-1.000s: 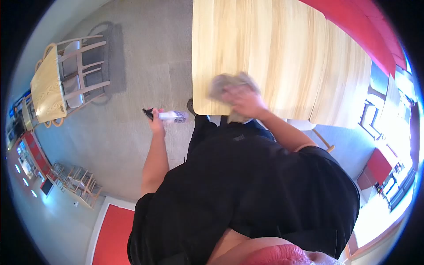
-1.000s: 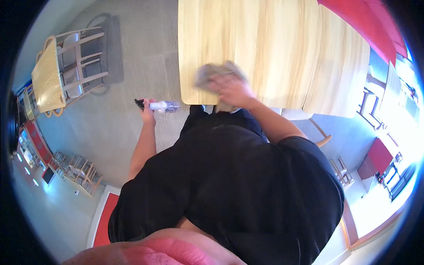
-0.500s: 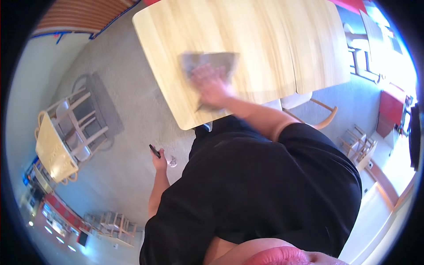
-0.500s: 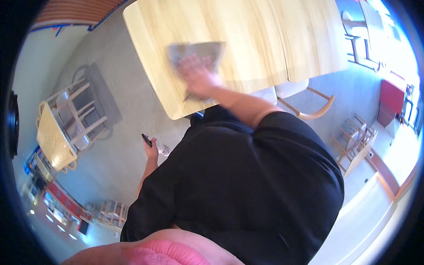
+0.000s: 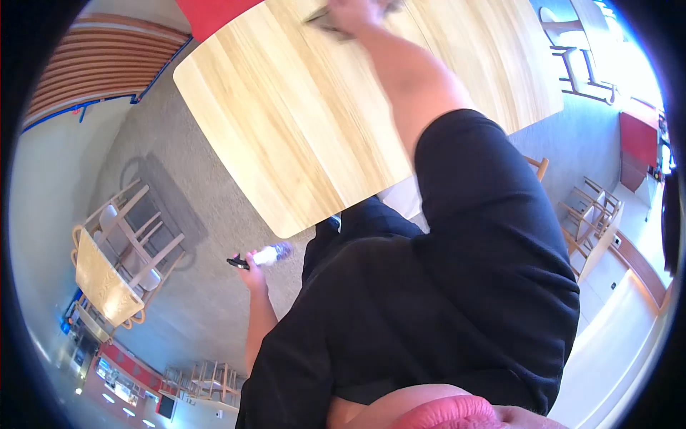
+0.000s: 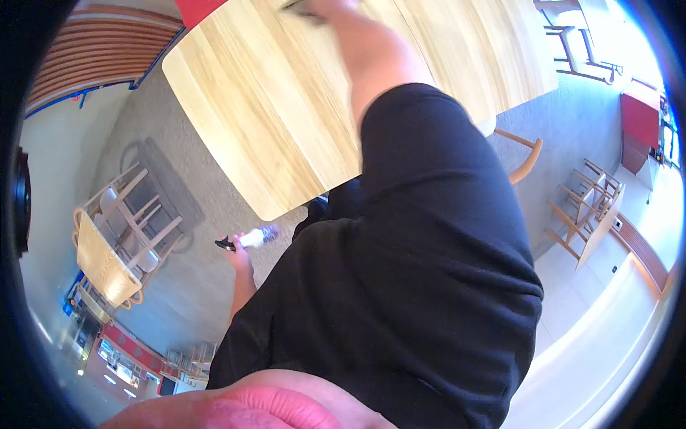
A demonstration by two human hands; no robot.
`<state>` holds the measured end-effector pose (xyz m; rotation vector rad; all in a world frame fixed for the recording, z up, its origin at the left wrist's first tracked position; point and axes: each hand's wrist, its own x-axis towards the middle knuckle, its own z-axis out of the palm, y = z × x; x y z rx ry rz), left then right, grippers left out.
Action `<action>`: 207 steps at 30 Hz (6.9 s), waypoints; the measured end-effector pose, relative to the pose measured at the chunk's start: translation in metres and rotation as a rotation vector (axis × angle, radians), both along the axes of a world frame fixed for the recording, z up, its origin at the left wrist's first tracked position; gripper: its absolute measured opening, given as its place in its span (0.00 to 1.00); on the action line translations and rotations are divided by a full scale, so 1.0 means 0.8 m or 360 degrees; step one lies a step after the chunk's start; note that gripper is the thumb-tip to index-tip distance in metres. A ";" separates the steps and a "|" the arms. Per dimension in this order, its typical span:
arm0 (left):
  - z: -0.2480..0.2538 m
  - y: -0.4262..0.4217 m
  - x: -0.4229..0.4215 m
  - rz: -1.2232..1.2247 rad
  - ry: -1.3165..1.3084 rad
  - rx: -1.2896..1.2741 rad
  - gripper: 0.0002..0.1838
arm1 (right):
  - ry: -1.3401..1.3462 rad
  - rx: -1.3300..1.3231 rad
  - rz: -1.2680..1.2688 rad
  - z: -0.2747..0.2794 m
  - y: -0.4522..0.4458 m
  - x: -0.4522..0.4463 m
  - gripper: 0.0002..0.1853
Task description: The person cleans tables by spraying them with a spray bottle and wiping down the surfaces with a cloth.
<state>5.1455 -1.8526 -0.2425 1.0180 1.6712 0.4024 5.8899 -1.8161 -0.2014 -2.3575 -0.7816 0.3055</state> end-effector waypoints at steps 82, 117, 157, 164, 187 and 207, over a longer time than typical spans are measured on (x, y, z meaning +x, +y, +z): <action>0.027 -0.294 -0.169 -0.2131 0.0842 0.0045 0.43 | 0.2617 0.0416 -0.1026 -0.079 -0.629 -0.656 0.28; 0.149 -0.670 0.302 -0.2173 -0.0037 0.0819 0.24 | 0.1508 0.0552 -0.1583 -0.110 -1.003 -0.199 0.29; 0.142 -0.645 1.114 0.0280 -0.0759 0.0757 0.12 | 0.2231 0.1252 -0.0869 -0.022 -1.243 0.388 0.26; 0.129 -0.647 0.999 0.0057 -0.0716 0.0483 0.18 | 0.0377 0.0297 0.0589 0.060 -1.022 0.474 0.37; 0.059 -0.752 1.078 0.1532 -0.0438 -0.0117 0.19 | -0.0735 -0.0397 0.2136 -0.005 -0.560 0.704 0.35; 0.026 -0.758 1.069 0.1233 -0.0213 0.0187 0.18 | -0.0495 -0.0669 0.2749 0.003 -0.670 0.625 0.41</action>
